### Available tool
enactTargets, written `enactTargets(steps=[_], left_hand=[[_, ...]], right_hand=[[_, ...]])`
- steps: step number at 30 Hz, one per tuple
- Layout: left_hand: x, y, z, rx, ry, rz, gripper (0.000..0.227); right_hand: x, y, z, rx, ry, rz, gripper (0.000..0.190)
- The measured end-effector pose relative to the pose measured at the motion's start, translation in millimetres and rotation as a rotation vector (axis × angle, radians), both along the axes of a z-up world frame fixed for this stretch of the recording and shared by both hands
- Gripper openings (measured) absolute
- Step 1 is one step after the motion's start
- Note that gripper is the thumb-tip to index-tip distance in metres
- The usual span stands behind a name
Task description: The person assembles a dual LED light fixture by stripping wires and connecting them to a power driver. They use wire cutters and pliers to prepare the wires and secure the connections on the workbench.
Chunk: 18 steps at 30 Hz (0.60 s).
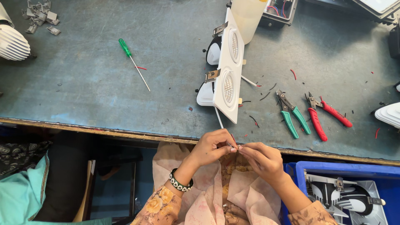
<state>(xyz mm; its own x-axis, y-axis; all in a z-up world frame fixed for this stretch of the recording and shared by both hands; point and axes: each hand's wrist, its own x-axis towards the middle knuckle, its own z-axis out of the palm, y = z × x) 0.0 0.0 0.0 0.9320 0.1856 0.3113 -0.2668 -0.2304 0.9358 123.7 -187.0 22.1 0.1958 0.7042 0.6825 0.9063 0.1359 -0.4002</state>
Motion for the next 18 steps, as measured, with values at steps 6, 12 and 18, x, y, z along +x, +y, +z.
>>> enactTargets(steps=[6, 12, 18], left_hand=[[1, -3, 1, 0.067, -0.031, 0.041, 0.007], [1, -17, -7, 0.222, -0.141, 0.189, 0.016], [0, -20, -10, 0.344, -0.194, 0.259, 0.014]], right_hand=[[-3, 0, -1, -0.050, 0.080, -0.054, 0.017], [-13, -6, -21, -0.219, 0.560, -0.178, 0.005], [-2, -11, -49, -0.302, 1.393, -0.098, 0.009]])
